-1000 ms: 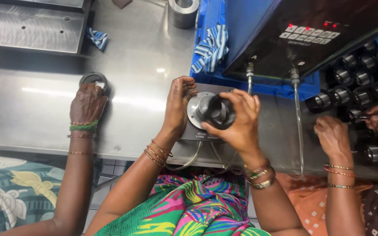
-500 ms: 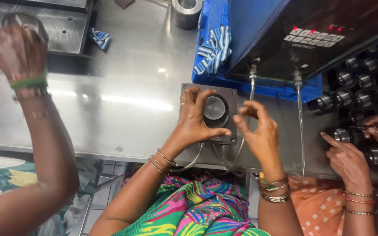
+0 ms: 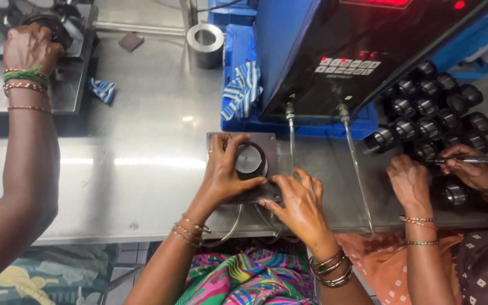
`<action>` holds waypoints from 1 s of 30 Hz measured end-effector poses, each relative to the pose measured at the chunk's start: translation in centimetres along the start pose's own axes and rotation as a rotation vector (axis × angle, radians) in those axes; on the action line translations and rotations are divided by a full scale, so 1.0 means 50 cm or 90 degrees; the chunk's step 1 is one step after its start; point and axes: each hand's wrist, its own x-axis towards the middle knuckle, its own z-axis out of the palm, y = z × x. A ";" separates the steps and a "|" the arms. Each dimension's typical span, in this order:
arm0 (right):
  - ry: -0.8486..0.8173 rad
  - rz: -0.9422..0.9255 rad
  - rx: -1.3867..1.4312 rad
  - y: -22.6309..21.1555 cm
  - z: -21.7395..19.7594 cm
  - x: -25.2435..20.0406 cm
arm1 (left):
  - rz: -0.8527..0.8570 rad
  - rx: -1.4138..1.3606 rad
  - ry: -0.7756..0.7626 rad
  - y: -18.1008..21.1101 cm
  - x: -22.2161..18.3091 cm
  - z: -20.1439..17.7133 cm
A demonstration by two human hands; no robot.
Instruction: Inspecting, measuring, and marking metal cylinders using a testing jig and digital gauge.
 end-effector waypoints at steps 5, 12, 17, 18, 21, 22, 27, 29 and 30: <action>0.055 -0.038 -0.055 -0.026 -0.012 -0.004 | 0.090 -0.108 -0.111 -0.028 0.006 -0.034; 0.013 -0.054 -0.117 -0.037 -0.017 0.005 | 0.033 -0.053 -0.118 -0.015 0.018 -0.042; -0.005 -0.055 -0.140 -0.042 -0.021 0.007 | 0.133 -0.069 -0.124 -0.004 0.017 -0.038; -0.012 -0.059 -0.139 -0.042 -0.023 0.007 | 0.126 -0.030 -0.102 0.009 0.017 -0.034; -0.001 -0.059 -0.138 -0.041 -0.019 0.007 | 0.105 0.045 -0.049 0.023 0.020 -0.030; -0.001 -0.056 -0.138 -0.039 -0.017 0.006 | 0.107 0.043 -0.051 0.023 0.021 -0.028; -0.001 -0.061 -0.122 -0.035 -0.009 0.006 | 0.125 0.023 -0.010 0.036 0.026 -0.028; -0.004 -0.060 -0.123 -0.033 -0.008 0.006 | 0.130 0.017 0.009 0.066 0.039 -0.049; -0.004 -0.060 -0.125 -0.032 -0.007 0.005 | 0.137 0.010 0.030 0.081 0.045 -0.059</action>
